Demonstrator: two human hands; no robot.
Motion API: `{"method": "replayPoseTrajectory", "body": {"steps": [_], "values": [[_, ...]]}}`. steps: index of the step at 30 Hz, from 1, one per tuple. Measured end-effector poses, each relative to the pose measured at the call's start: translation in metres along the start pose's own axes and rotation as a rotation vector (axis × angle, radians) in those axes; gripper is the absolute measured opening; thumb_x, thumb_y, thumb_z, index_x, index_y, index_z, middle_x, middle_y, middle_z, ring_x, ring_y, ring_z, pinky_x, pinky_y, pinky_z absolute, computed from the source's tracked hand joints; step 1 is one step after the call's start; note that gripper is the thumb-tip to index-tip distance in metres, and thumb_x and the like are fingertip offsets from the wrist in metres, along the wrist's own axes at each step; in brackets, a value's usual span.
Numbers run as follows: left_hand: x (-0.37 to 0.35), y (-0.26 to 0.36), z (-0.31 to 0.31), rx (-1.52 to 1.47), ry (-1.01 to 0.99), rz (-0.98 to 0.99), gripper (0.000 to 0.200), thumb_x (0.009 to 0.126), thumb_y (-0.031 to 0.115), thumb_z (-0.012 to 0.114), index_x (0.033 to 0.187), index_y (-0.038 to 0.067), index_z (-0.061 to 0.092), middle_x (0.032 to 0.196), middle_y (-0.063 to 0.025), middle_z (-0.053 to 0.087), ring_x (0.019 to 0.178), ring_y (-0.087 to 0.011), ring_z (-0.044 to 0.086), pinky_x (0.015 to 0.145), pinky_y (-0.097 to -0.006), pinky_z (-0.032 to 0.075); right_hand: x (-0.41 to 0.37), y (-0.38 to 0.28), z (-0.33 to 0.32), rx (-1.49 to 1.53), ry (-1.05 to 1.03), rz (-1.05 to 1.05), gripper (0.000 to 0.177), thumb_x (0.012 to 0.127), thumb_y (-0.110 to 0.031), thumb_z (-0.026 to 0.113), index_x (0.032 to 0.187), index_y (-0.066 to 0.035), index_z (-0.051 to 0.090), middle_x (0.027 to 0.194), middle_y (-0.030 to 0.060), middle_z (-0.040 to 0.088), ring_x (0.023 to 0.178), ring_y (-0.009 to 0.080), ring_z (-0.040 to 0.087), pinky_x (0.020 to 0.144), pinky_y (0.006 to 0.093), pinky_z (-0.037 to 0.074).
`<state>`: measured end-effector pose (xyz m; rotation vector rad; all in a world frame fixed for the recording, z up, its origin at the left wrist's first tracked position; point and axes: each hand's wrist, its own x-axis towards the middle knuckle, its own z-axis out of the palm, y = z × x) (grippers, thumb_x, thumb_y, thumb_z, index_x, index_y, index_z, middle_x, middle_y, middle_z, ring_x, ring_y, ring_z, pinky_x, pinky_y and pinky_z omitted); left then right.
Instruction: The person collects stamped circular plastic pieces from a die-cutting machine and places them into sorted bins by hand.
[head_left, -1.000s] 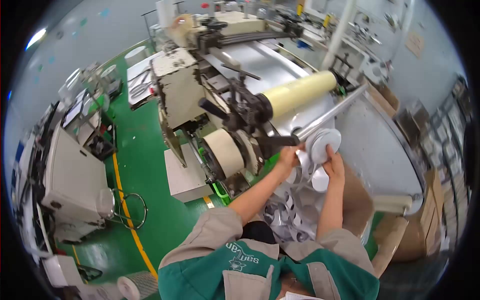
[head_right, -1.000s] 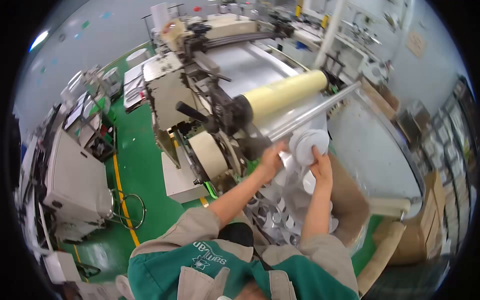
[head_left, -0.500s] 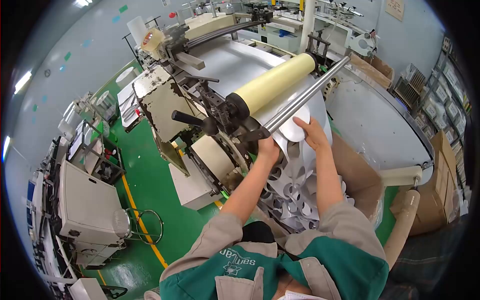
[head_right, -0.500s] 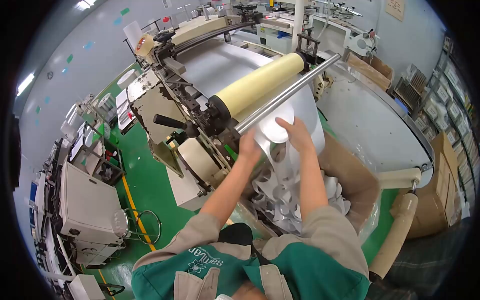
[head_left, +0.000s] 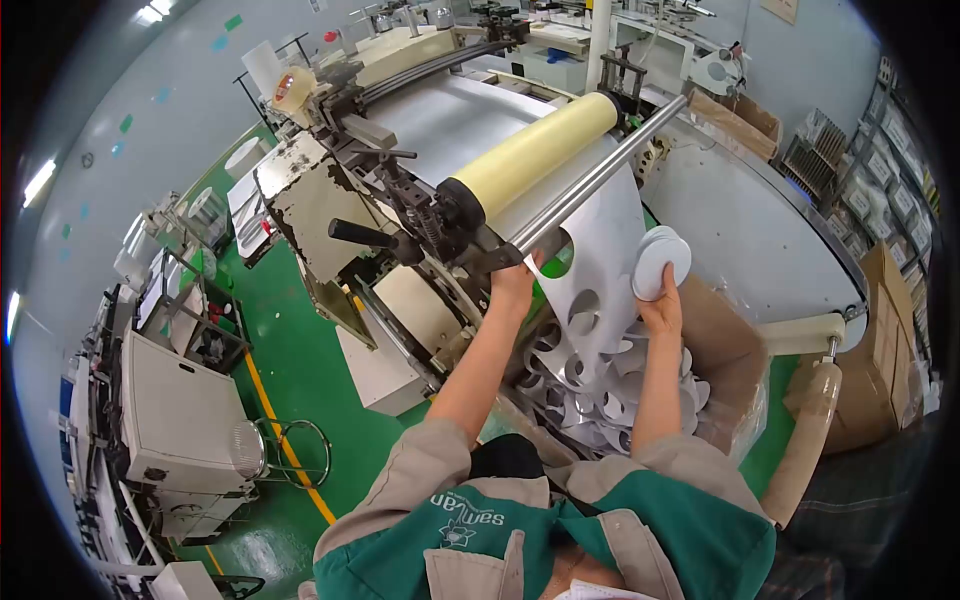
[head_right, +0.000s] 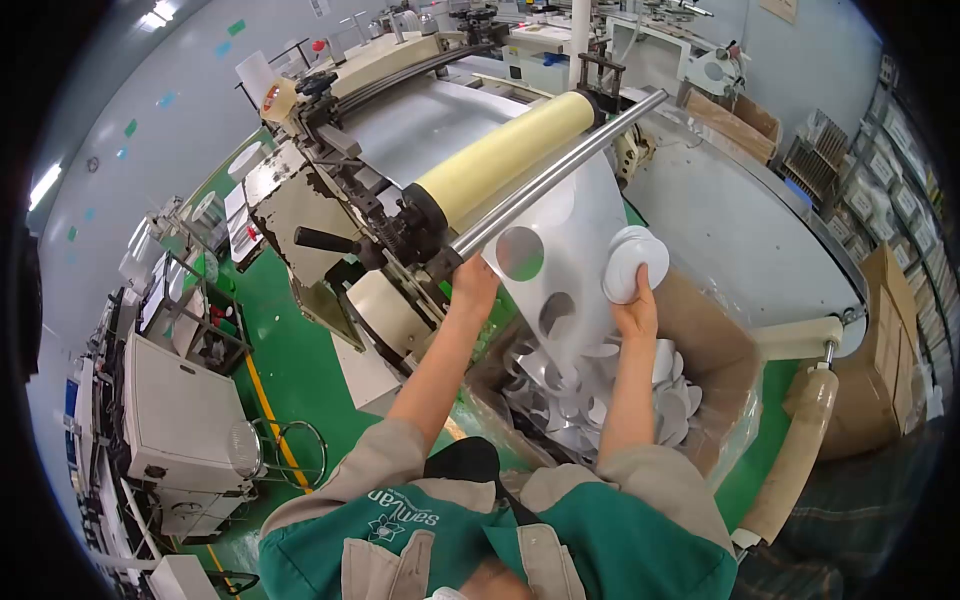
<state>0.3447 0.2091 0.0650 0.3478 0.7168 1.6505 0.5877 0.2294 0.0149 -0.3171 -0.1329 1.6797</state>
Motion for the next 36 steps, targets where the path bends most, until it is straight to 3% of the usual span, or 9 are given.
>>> {"method": "replayPoseTrajectory", "body": {"steps": [6,8,14,17,23,27,30,34,36], "values": [[0.009,0.011,0.013,-0.188,-0.149,0.000,0.026,0.090,0.020,0.041,0.108,0.003,0.051,0.108,-0.0082,0.055,0.103,-0.0214,0.050,0.088,-0.0344,0.040,0.017,0.011,0.055,-0.662,-0.195,-0.023,0.050,0.078,-0.011,0.064,0.120,0.004,0.040,0.115,0.0121,0.050,0.103,0.0216,0.051,0.089,0.0345,0.042],[0.012,0.006,0.009,-0.096,-0.267,0.016,0.035,0.090,0.021,0.041,0.121,0.003,0.042,0.121,-0.0088,0.048,0.110,-0.0224,0.046,0.094,-0.0368,0.037,0.021,0.021,0.076,-0.767,-0.259,0.009,0.052,0.076,-0.011,0.065,0.118,0.007,0.041,0.113,0.0146,0.052,0.099,0.0205,0.054,0.085,0.0314,0.045],[-0.019,-0.038,-0.010,0.221,-0.164,0.006,0.025,0.084,0.008,0.050,0.109,0.002,0.050,0.107,-0.0059,0.057,0.101,-0.0173,0.052,0.088,-0.0319,0.039,0.028,0.042,0.081,-1.027,-0.358,0.199,0.042,0.074,-0.015,0.067,0.107,0.007,0.053,0.098,0.0111,0.060,0.085,0.0148,0.059,0.074,0.0269,0.048],[-0.029,-0.038,-0.016,0.223,-0.211,-0.082,0.026,0.085,0.013,0.053,0.107,0.000,0.050,0.106,-0.0072,0.055,0.097,-0.0166,0.054,0.084,-0.0307,0.043,0.017,0.041,0.065,-0.920,-0.328,0.205,0.038,0.076,-0.013,0.066,0.106,0.005,0.053,0.100,0.0094,0.059,0.087,0.0148,0.058,0.077,0.0280,0.047],[0.000,-0.003,-0.013,0.087,-0.078,-0.088,0.037,0.086,0.021,0.048,0.115,-0.001,0.044,0.114,-0.0097,0.050,0.110,-0.0204,0.045,0.091,-0.0330,0.036,-0.002,0.014,0.005,0.260,0.156,0.009,0.038,0.080,-0.020,0.063,0.114,-0.008,0.050,0.113,0.0054,0.054,0.106,0.0216,0.050,0.092,0.0369,0.040],[0.016,0.010,-0.002,0.095,-0.180,0.144,0.037,0.089,0.033,0.040,0.118,0.009,0.044,0.116,-0.0035,0.050,0.108,-0.0198,0.046,0.089,-0.0370,0.039,-0.003,0.006,0.022,-0.181,-0.022,-0.022,0.045,0.081,-0.018,0.061,0.121,-0.005,0.043,0.116,0.0071,0.051,0.107,0.0214,0.049,0.091,0.0369,0.041],[0.016,0.016,0.006,0.031,-0.168,0.043,0.036,0.089,0.029,0.040,0.118,0.008,0.045,0.121,-0.0056,0.049,0.110,-0.0219,0.046,0.090,-0.0415,0.039,0.014,0.012,0.049,-0.485,-0.137,0.010,0.050,0.080,-0.019,0.063,0.121,0.001,0.041,0.116,0.0098,0.051,0.104,0.0205,0.050,0.088,0.0338,0.041],[0.019,0.003,0.000,-0.193,-0.311,-0.105,0.035,0.089,0.018,0.038,0.120,0.002,0.042,0.121,-0.0093,0.048,0.113,-0.0242,0.044,0.097,-0.0391,0.033,0.024,0.026,0.070,-0.565,-0.166,0.061,0.051,0.075,-0.016,0.069,0.112,0.009,0.045,0.105,0.0132,0.056,0.093,0.0202,0.057,0.080,0.0312,0.047],[0.011,-0.007,0.001,-0.101,-0.301,-0.099,0.035,0.088,0.015,0.039,0.120,0.002,0.041,0.122,-0.0092,0.047,0.114,-0.0240,0.043,0.097,-0.0388,0.032,0.025,0.029,0.077,-0.646,-0.183,0.097,0.051,0.074,-0.016,0.070,0.110,0.011,0.046,0.103,0.0144,0.057,0.090,0.0207,0.059,0.078,0.0317,0.048]]}}
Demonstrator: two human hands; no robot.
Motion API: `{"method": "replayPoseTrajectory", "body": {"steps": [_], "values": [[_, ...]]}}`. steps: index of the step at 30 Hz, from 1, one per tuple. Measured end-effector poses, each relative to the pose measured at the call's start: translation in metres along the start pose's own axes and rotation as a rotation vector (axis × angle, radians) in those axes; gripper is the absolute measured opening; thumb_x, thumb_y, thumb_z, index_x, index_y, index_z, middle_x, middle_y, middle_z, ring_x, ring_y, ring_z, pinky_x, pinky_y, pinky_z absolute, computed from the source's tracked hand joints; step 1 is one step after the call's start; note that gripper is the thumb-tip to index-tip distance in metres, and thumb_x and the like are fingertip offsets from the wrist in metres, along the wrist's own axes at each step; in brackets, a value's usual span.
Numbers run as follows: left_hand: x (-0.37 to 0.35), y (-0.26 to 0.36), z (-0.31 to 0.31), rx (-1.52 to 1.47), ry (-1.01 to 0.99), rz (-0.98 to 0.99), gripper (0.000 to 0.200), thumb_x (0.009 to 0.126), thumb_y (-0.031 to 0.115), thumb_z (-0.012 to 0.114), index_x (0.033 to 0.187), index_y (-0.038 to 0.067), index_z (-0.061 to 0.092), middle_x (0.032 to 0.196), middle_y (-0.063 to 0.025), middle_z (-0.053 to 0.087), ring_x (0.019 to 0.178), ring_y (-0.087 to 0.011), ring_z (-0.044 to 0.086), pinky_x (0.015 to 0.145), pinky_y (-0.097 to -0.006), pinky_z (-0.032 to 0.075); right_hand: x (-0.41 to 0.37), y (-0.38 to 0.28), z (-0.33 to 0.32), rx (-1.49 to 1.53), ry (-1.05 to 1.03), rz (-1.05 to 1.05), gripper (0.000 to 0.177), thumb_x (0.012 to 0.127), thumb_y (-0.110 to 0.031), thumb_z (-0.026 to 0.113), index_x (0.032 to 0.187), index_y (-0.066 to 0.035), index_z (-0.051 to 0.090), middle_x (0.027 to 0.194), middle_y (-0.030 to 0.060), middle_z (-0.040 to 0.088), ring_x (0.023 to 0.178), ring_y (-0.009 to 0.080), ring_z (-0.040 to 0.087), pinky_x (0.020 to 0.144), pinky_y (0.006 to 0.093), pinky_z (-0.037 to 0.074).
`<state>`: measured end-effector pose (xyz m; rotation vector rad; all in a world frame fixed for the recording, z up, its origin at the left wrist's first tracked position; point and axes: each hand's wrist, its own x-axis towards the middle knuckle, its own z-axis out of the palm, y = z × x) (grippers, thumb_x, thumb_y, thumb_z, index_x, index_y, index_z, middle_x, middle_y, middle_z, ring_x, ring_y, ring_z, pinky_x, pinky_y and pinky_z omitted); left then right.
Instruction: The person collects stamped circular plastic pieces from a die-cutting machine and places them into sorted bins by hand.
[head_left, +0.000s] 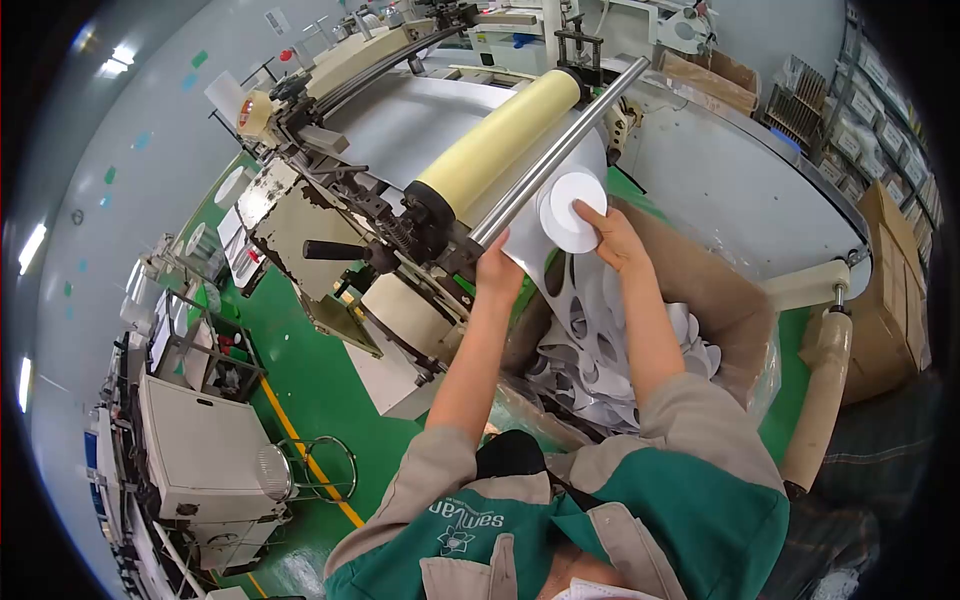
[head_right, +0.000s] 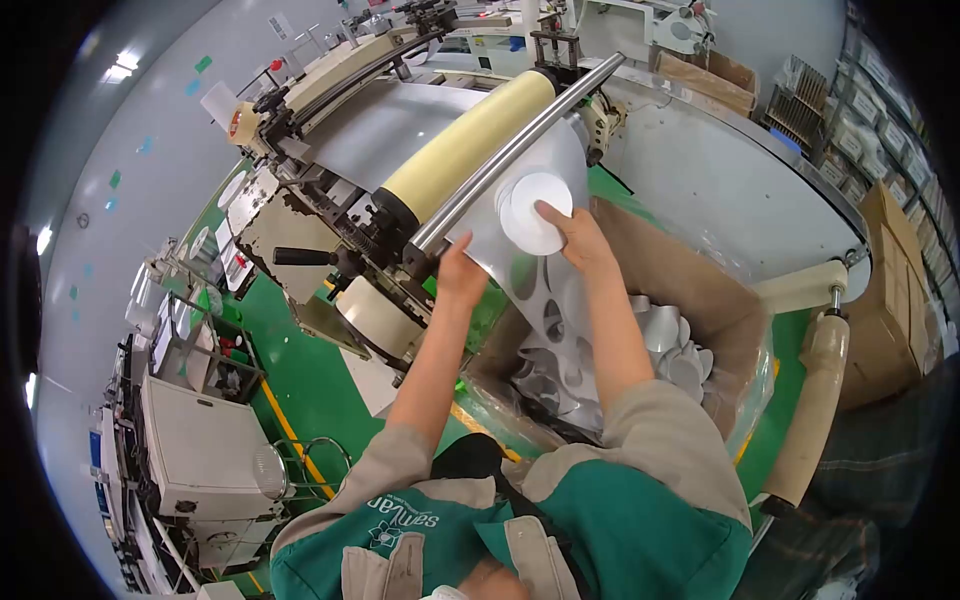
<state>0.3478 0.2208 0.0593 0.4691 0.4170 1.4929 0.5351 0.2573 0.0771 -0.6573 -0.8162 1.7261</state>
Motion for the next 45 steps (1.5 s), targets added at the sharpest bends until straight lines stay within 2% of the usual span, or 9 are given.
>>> {"method": "replayPoseTrajectory", "body": {"steps": [9,14,16,30,32,35,41,44,45], "values": [[-0.031,-0.022,-0.010,0.229,0.056,-0.048,0.032,0.085,0.010,0.051,0.117,0.005,0.045,0.115,-0.0048,0.052,0.107,-0.0182,0.048,0.092,-0.0357,0.036,-0.004,0.023,0.012,-0.320,0.028,-0.112,0.043,0.073,-0.020,0.069,0.105,0.005,0.055,0.096,0.0109,0.060,0.086,0.0177,0.058,0.075,0.0293,0.046],[-0.021,0.003,-0.011,0.196,0.153,-0.050,0.042,0.086,0.019,0.048,0.121,-0.002,0.036,0.126,-0.0113,0.043,0.119,-0.0220,0.038,0.099,-0.0334,0.029,-0.019,0.044,-0.024,0.318,0.199,-0.155,0.050,0.077,-0.017,0.066,0.121,-0.009,0.043,0.112,0.0038,0.054,0.102,0.0191,0.052,0.085,0.0351,0.045],[-0.014,0.009,-0.008,0.140,0.150,-0.017,0.043,0.088,0.019,0.046,0.122,-0.002,0.033,0.125,-0.0132,0.043,0.119,-0.0226,0.038,0.100,-0.0346,0.030,-0.019,0.049,-0.022,0.303,0.230,-0.211,0.049,0.079,-0.013,0.063,0.121,0.000,0.041,0.116,0.0084,0.050,0.106,0.0220,0.049,0.088,0.0359,0.043],[-0.015,-0.019,-0.001,0.227,0.169,-0.040,0.029,0.085,0.014,0.055,0.111,0.004,0.047,0.108,-0.0044,0.054,0.098,-0.0175,0.053,0.084,-0.0317,0.045,-0.076,0.031,-0.097,0.434,0.699,-0.604,0.045,0.079,-0.013,0.063,0.117,0.001,0.044,0.113,0.0102,0.052,0.103,0.0219,0.052,0.090,0.0352,0.042],[-0.019,-0.025,0.004,0.223,0.176,-0.001,0.031,0.083,0.012,0.057,0.112,0.003,0.048,0.105,-0.0049,0.055,0.094,-0.0170,0.055,0.079,-0.0311,0.047,-0.090,0.028,-0.117,0.555,0.667,-0.737,0.044,0.081,-0.012,0.061,0.118,0.002,0.043,0.114,0.0109,0.052,0.105,0.0224,0.051,0.092,0.0378,0.042],[-0.021,-0.028,0.007,0.244,0.171,0.048,0.028,0.083,0.011,0.058,0.108,0.002,0.051,0.102,-0.0053,0.057,0.093,-0.0170,0.055,0.079,-0.0304,0.046,-0.097,0.023,-0.119,0.582,0.501,-0.564,0.043,0.082,-0.011,0.060,0.119,0.002,0.042,0.115,0.0113,0.051,0.105,0.0225,0.051,0.093,0.0378,0.042],[-0.028,-0.030,-0.001,0.352,0.067,0.025,0.019,0.085,0.012,0.055,0.101,0.002,0.054,0.098,-0.0061,0.059,0.091,-0.0160,0.055,0.077,-0.0311,0.046,-0.042,0.015,-0.024,-0.052,-0.003,-0.203,0.041,0.077,-0.013,0.064,0.113,0.003,0.049,0.107,0.0098,0.056,0.097,0.0185,0.054,0.084,0.0325,0.042],[-0.029,-0.019,-0.001,0.356,0.062,-0.023,0.023,0.086,0.014,0.053,0.106,0.002,0.050,0.099,-0.0059,0.058,0.095,-0.0163,0.055,0.081,-0.0309,0.044,-0.033,0.024,-0.018,-0.143,0.029,-0.214,0.042,0.078,-0.011,0.063,0.115,0.004,0.047,0.109,0.0099,0.055,0.098,0.0195,0.054,0.085,0.0323,0.042],[-0.034,-0.015,0.010,0.337,0.110,-0.030,0.024,0.086,0.014,0.053,0.107,0.002,0.049,0.099,-0.0056,0.058,0.095,-0.0164,0.055,0.081,-0.0308,0.044,-0.038,0.033,-0.026,0.162,0.142,-0.259,0.042,0.080,-0.010,0.061,0.116,0.004,0.046,0.110,0.0105,0.054,0.099,0.0206,0.053,0.087,0.0326,0.042]]}}
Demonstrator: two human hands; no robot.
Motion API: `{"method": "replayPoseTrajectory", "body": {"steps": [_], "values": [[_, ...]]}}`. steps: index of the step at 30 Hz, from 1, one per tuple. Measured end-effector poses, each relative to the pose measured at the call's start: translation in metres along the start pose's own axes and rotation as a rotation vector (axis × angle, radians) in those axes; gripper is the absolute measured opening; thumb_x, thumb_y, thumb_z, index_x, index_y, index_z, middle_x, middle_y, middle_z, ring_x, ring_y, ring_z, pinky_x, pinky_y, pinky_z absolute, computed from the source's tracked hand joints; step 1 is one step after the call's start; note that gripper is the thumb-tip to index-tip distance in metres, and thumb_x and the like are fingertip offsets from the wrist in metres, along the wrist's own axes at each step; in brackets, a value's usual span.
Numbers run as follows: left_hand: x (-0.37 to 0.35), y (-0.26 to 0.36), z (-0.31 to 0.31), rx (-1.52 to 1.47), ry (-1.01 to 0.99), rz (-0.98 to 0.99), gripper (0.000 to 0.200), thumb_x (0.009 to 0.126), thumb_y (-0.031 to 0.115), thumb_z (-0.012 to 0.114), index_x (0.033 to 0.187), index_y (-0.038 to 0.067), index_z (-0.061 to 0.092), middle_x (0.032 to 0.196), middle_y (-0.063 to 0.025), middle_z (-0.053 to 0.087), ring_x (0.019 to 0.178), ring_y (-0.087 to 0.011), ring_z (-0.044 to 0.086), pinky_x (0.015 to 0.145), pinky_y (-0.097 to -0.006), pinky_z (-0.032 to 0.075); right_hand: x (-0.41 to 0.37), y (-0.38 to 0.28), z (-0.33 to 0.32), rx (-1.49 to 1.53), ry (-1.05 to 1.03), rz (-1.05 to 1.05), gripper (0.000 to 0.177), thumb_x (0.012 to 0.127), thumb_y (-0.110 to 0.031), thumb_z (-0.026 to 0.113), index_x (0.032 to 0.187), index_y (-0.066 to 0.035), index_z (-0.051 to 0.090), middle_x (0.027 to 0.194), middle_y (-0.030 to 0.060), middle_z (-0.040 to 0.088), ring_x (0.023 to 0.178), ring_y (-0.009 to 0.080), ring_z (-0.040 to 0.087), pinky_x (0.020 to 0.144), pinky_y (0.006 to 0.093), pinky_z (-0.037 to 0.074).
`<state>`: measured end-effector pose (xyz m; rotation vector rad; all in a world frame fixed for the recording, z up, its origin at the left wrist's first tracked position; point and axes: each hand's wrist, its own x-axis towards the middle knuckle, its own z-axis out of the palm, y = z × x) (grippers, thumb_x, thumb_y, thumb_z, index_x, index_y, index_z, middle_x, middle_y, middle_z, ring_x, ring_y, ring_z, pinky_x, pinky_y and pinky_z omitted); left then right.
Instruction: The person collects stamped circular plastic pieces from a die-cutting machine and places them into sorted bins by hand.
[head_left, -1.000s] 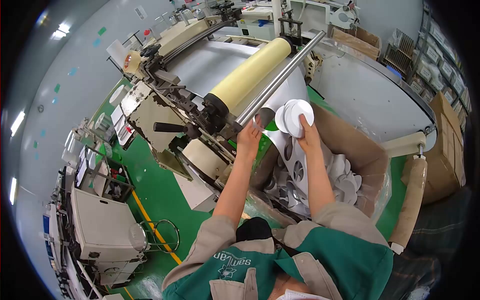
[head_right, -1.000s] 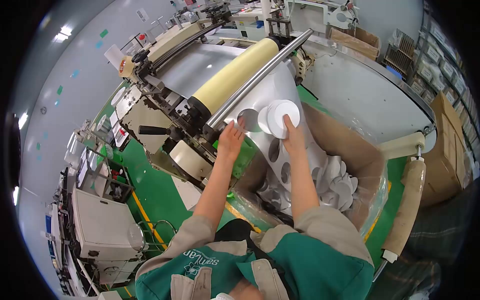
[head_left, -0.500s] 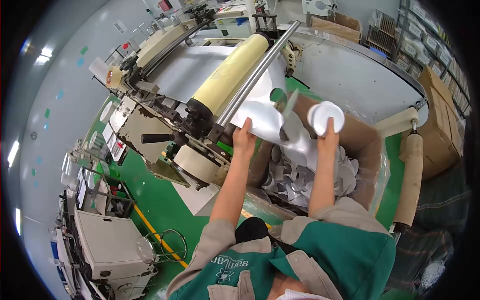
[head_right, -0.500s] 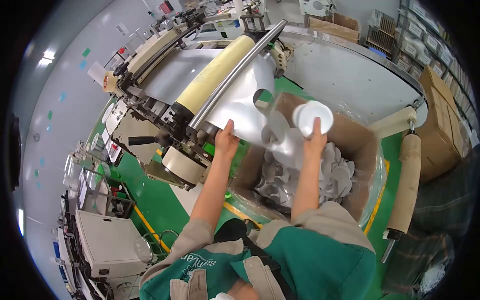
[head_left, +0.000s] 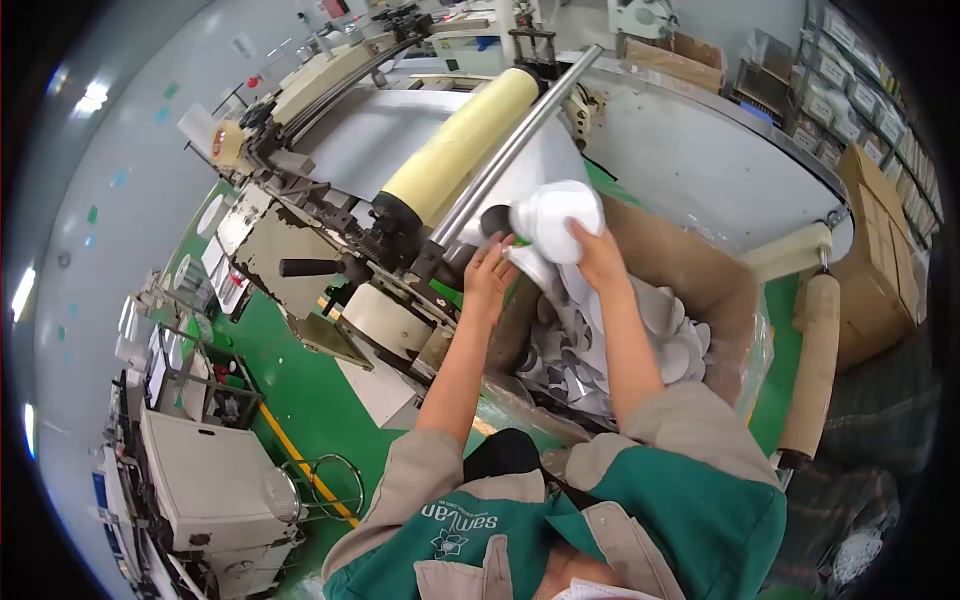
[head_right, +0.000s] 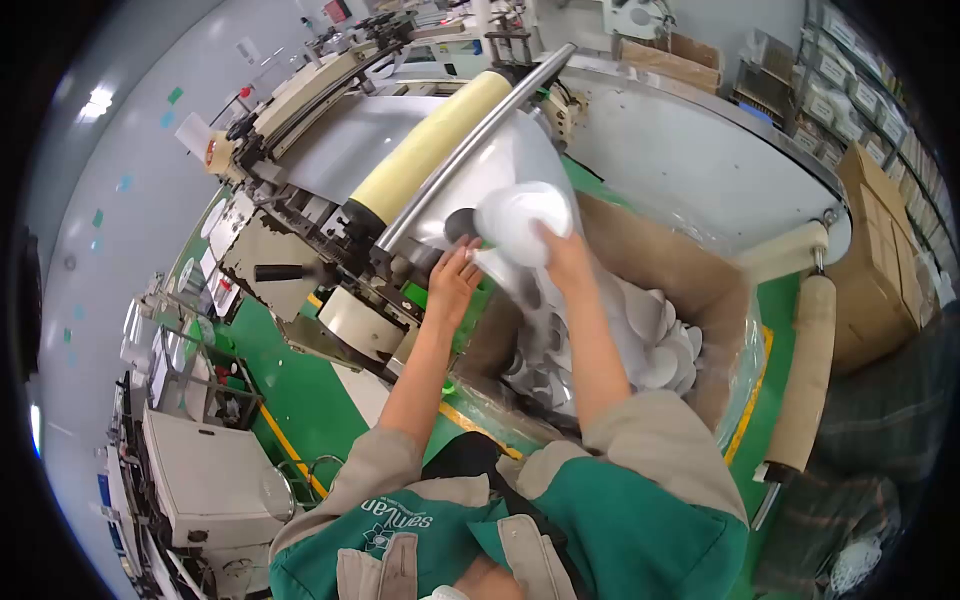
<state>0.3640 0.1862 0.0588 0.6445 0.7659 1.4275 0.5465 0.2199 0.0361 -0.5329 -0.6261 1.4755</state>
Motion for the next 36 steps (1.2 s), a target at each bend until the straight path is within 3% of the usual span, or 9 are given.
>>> {"method": "replayPoseTrajectory", "body": {"steps": [5,13,18,23,25,26,28,30,36], "values": [[0.010,0.012,0.003,-0.121,0.122,0.103,0.025,0.083,0.016,0.057,0.099,-0.002,0.052,0.095,-0.0081,0.060,0.086,-0.0166,0.058,0.074,-0.0284,0.045,-0.026,-0.002,-0.070,0.671,0.458,-0.065,0.043,0.083,-0.016,0.058,0.121,-0.004,0.042,0.121,0.0117,0.048,0.112,0.0260,0.045,0.096,0.0430,0.037],[0.024,-0.029,-0.016,0.121,0.082,0.248,0.020,0.081,0.014,0.057,0.099,0.006,0.060,0.087,-0.0010,0.061,0.072,-0.0098,0.056,0.065,-0.0245,0.044,0.045,0.001,0.037,-0.329,-0.263,0.314,0.044,0.078,-0.004,0.061,0.118,0.003,0.044,0.112,0.0113,0.053,0.103,0.0223,0.052,0.089,0.0334,0.043],[0.029,-0.027,-0.029,-0.103,-0.009,0.087,0.021,0.080,0.020,0.058,0.094,0.005,0.061,0.084,-0.0022,0.060,0.076,-0.0113,0.055,0.067,-0.0247,0.043,0.048,0.002,-0.004,-0.230,-0.222,0.305,0.045,0.082,-0.007,0.057,0.121,0.004,0.038,0.117,0.0135,0.049,0.107,0.0242,0.049,0.091,0.0371,0.041],[0.031,0.013,-0.010,-0.011,0.303,0.280,0.029,0.081,0.026,0.060,0.084,-0.003,0.057,0.080,-0.0043,0.054,0.074,-0.0113,0.046,0.071,-0.0311,0.040,0.007,-0.013,-0.080,0.328,0.364,0.044,0.051,0.080,-0.028,0.062,0.123,-0.008,0.042,0.120,0.0082,0.048,0.111,0.0242,0.046,0.093,0.0404,0.038],[0.022,0.029,0.009,-0.203,0.332,0.317,0.029,0.080,0.026,0.061,0.087,-0.002,0.055,0.081,-0.0033,0.054,0.074,-0.0105,0.046,0.071,-0.0318,0.038,0.006,-0.020,-0.077,0.314,0.192,0.021,0.049,0.080,-0.032,0.062,0.122,-0.014,0.044,0.124,0.0062,0.047,0.114,0.0231,0.043,0.092,0.0411,0.037],[0.053,0.001,-0.012,-0.262,0.171,0.137,0.031,0.080,0.025,0.062,0.097,0.000,0.053,0.089,-0.0009,0.053,0.083,-0.0101,0.045,0.076,-0.0297,0.037,0.012,-0.024,-0.071,0.220,0.142,0.109,0.049,0.082,-0.032,0.059,0.123,-0.012,0.042,0.123,0.0068,0.047,0.113,0.0236,0.044,0.094,0.0405,0.037],[0.075,-0.031,-0.015,-0.099,0.323,0.155,0.023,0.080,0.024,0.060,0.092,0.006,0.054,0.084,-0.0008,0.053,0.085,-0.0124,0.048,0.078,-0.0308,0.038,0.018,-0.023,-0.038,-0.004,0.033,0.066,0.042,0.087,-0.022,0.053,0.122,-0.002,0.041,0.121,0.0115,0.048,0.110,0.0234,0.047,0.096,0.0387,0.038],[0.067,-0.049,-0.019,0.011,0.231,0.259,0.019,0.080,0.025,0.059,0.085,0.006,0.057,0.076,-0.0017,0.053,0.071,-0.0151,0.052,0.062,-0.0314,0.044,0.023,-0.021,-0.004,-0.186,-0.085,0.128,0.040,0.085,-0.015,0.055,0.118,0.004,0.042,0.118,0.0134,0.049,0.107,0.0228,0.049,0.093,0.0358,0.042],[0.014,-0.049,-0.016,-0.021,-0.117,0.012,0.025,0.077,0.009,0.054,0.097,-0.005,0.057,0.093,-0.0106,0.061,0.080,-0.0195,0.060,0.069,-0.0287,0.047,0.019,-0.012,0.030,-0.555,-0.203,0.411,0.049,0.077,-0.015,0.066,0.115,0.007,0.045,0.107,0.0133,0.055,0.095,0.0206,0.056,0.079,0.0305,0.046]]}}
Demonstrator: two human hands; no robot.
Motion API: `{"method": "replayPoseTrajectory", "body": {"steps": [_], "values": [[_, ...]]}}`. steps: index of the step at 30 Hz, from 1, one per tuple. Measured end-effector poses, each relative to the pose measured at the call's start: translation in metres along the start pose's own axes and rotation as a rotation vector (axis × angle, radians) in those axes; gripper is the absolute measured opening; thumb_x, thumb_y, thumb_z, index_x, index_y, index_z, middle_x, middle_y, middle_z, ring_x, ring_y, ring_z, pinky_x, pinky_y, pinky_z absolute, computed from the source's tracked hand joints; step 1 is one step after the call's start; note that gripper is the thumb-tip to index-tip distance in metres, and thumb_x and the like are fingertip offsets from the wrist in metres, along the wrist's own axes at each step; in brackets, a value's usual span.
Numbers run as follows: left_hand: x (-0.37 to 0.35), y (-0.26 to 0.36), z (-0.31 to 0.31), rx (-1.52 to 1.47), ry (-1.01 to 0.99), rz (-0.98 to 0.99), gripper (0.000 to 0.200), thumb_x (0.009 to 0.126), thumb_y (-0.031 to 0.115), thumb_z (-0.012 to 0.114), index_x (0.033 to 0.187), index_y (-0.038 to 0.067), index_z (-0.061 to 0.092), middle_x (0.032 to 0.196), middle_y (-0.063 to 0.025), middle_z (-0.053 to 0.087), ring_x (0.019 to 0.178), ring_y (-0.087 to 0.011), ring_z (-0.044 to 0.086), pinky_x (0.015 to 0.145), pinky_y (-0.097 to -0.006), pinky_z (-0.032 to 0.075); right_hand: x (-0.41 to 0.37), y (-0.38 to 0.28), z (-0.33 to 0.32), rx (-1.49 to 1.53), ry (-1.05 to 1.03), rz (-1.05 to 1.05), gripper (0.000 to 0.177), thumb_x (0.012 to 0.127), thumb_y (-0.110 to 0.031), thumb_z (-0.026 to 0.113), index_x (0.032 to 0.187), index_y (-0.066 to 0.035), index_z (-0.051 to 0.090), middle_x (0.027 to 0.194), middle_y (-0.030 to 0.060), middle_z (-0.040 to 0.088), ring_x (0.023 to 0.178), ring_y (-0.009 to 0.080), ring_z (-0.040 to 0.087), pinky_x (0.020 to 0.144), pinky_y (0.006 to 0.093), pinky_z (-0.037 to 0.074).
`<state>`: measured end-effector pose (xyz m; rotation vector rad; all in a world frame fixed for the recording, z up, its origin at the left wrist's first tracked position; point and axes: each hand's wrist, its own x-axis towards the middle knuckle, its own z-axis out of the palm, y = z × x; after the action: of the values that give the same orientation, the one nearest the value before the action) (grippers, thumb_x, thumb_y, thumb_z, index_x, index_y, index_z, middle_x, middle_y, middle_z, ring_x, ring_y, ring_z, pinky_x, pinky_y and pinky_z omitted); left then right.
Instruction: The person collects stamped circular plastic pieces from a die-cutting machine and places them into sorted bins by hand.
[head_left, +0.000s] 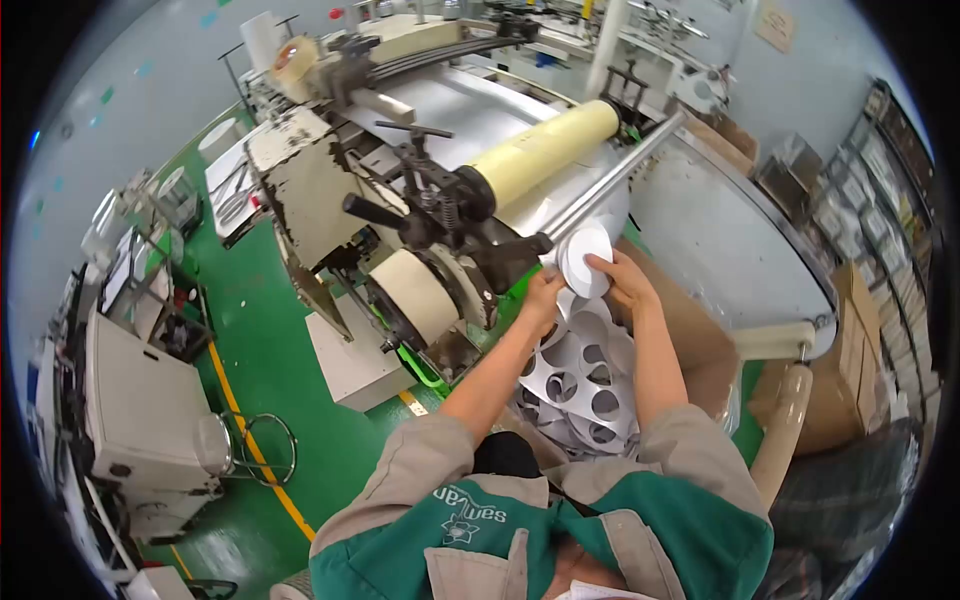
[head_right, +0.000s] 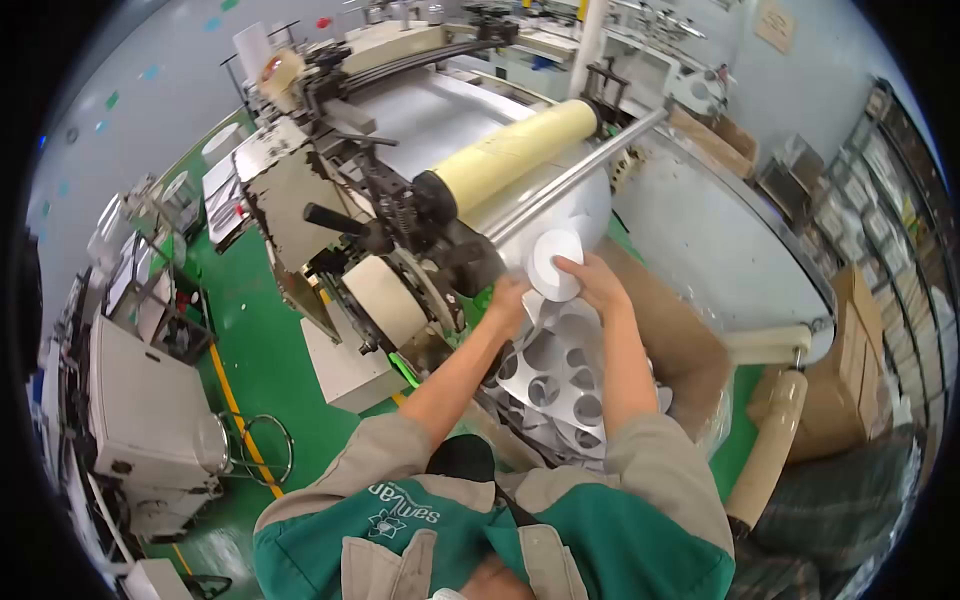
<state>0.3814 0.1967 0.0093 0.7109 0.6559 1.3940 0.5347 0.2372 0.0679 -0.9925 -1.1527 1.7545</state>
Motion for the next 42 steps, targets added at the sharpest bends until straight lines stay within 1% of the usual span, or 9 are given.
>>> {"method": "replayPoseTrajectory", "body": {"steps": [9,10,14,17,20,21,26,36,42], "values": [[0.016,0.025,-0.013,-0.108,0.149,0.030,0.032,0.078,0.027,0.059,0.088,-0.003,0.059,0.083,-0.0105,0.059,0.080,-0.0183,0.055,0.076,-0.0318,0.042,-0.011,0.020,0.016,0.058,0.308,-0.366,0.040,0.073,-0.011,0.068,0.106,0.005,0.054,0.099,0.0125,0.059,0.087,0.0200,0.058,0.076,0.0298,0.047],[0.011,0.044,0.009,0.054,0.531,-0.043,0.029,0.079,0.026,0.059,0.084,-0.003,0.059,0.077,-0.0076,0.058,0.073,-0.0166,0.054,0.071,-0.0309,0.043,-0.020,0.005,0.031,0.083,0.309,-0.369,0.043,0.073,-0.010,0.068,0.109,0.005,0.051,0.102,0.0129,0.058,0.090,0.0209,0.058,0.077,0.0315,0.047],[0.016,0.014,-0.003,0.195,0.270,0.195,0.026,0.082,0.029,0.056,0.083,0.004,0.060,0.073,0.0018,0.053,0.069,-0.0071,0.044,0.060,-0.0255,0.037,-0.008,0.004,0.025,0.096,0.113,-0.142,0.047,0.076,-0.006,0.065,0.116,0.008,0.044,0.109,0.0137,0.054,0.099,0.0226,0.053,0.086,0.0332,0.043],[-0.002,0.015,-0.001,-0.123,0.036,-0.126,0.028,0.083,0.033,0.054,0.096,0.009,0.057,0.084,-0.0005,0.058,0.070,-0.0110,0.052,0.063,-0.0255,0.040,-0.012,0.022,0.010,0.131,0.071,-0.193,0.047,0.075,-0.008,0.066,0.115,0.007,0.045,0.108,0.0130,0.054,0.099,0.0226,0.054,0.086,0.0329,0.044],[-0.028,0.063,0.034,0.163,0.447,-0.209,0.029,0.079,0.027,0.059,0.102,0.010,0.054,0.092,-0.0008,0.058,0.075,-0.0126,0.054,0.064,-0.0270,0.044,-0.034,0.056,-0.022,0.417,0.231,-0.147,0.049,0.076,-0.016,0.067,0.116,0.002,0.046,0.111,0.0101,0.054,0.101,0.0225,0.052,0.089,0.0352,0.041],[-0.010,0.051,0.020,0.182,0.363,0.055,0.029,0.079,0.025,0.059,0.102,0.008,0.054,0.090,-0.0022,0.057,0.073,-0.0141,0.055,0.064,-0.0282,0.045,-0.044,0.075,-0.040,0.575,0.332,-0.155,0.051,0.076,-0.020,0.068,0.118,-0.001,0.046,0.112,0.0081,0.054,0.102,0.0226,0.051,0.090,0.0358,0.040],[0.032,0.041,-0.003,-0.178,0.231,0.085,0.023,0.081,0.011,0.057,0.100,-0.001,0.056,0.098,-0.0076,0.058,0.086,-0.0184,0.055,0.079,-0.0303,0.043,-0.083,0.118,-0.098,1.179,0.870,-0.228,0.055,0.074,-0.034,0.069,0.117,-0.008,0.047,0.113,0.0040,0.053,0.104,0.0219,0.049,0.089,0.0374,0.039],[0.007,0.054,0.013,-0.049,0.015,0.045,0.037,0.086,0.024,0.053,0.112,-0.002,0.049,0.106,-0.0086,0.056,0.097,-0.0184,0.053,0.084,-0.0321,0.042,-0.007,0.000,0.015,-0.173,0.032,-0.297,0.039,0.083,-0.014,0.059,0.115,0.002,0.046,0.110,0.0095,0.054,0.100,0.0187,0.052,0.089,0.0352,0.041],[0.017,0.052,-0.005,0.015,0.225,-0.077,0.041,0.085,0.026,0.054,0.114,-0.003,0.048,0.110,-0.0106,0.054,0.104,-0.0197,0.050,0.088,-0.0322,0.040,-0.040,0.093,-0.050,0.899,0.346,-0.313,0.042,0.083,-0.023,0.059,0.118,-0.006,0.044,0.113,0.0076,0.053,0.104,0.0228,0.052,0.090,0.0378,0.043]]}}
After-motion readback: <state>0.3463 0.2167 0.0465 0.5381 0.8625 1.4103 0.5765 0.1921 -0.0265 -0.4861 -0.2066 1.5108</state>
